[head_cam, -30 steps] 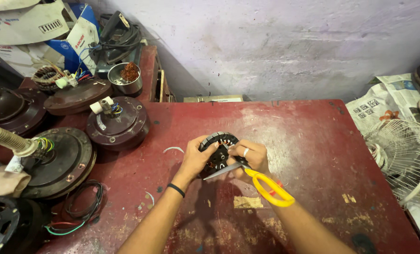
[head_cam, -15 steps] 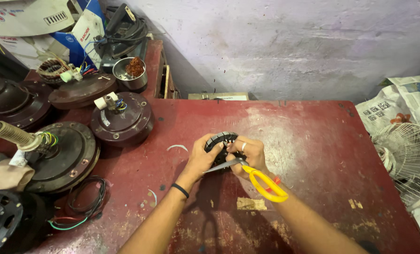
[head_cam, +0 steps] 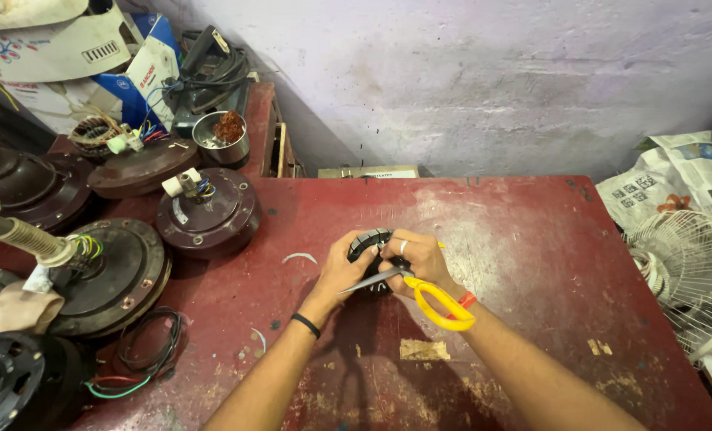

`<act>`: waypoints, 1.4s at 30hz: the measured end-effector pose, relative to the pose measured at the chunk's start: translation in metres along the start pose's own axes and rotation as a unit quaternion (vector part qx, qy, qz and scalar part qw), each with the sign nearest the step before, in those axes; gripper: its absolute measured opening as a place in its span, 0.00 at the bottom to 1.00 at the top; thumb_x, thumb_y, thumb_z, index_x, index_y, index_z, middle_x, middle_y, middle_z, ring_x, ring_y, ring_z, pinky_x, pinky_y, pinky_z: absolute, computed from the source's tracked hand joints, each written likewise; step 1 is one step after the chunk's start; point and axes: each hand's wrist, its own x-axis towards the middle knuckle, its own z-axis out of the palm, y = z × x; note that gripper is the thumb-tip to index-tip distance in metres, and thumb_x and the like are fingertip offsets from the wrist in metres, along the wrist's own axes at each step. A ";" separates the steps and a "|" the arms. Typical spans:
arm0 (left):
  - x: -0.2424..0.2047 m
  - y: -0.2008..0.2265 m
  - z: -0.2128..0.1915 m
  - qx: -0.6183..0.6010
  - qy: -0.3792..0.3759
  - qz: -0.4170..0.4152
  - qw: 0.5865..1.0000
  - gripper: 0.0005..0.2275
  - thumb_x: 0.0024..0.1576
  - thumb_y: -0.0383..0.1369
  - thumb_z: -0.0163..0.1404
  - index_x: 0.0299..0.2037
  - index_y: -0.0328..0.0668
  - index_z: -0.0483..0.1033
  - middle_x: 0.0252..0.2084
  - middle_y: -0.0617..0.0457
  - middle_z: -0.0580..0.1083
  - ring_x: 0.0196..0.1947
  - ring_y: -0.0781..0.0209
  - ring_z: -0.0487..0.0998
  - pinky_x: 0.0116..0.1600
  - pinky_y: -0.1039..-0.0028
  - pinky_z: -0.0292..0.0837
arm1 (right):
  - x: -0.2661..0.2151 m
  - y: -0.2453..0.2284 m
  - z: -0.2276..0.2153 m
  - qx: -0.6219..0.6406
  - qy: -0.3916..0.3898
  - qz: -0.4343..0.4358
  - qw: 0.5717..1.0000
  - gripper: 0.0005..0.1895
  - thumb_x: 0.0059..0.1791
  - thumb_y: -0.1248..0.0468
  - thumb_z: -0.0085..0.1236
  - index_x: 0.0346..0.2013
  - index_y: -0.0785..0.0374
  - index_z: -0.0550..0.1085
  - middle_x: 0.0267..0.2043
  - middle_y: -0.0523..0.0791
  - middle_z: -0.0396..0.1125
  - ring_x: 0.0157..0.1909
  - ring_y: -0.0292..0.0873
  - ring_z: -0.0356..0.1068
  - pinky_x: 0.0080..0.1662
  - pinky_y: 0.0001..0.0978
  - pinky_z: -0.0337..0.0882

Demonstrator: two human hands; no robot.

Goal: The person uses yellow-handled scissors to trim and adjust copper windings on a circular motor stator. They rotate the stator to access different slots, cutting protruding wire ends and tucking them into place.

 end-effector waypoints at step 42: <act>0.006 0.074 0.017 0.202 0.061 -0.116 0.971 0.11 0.49 0.37 0.61 0.38 0.40 0.84 0.34 0.42 0.81 0.37 0.46 0.84 0.44 0.61 0.76 | -0.009 0.046 -0.022 0.145 0.041 0.230 0.961 0.04 0.43 0.73 0.55 0.23 0.71 0.74 0.27 0.48 0.72 0.31 0.36 0.66 0.34 0.29 0.67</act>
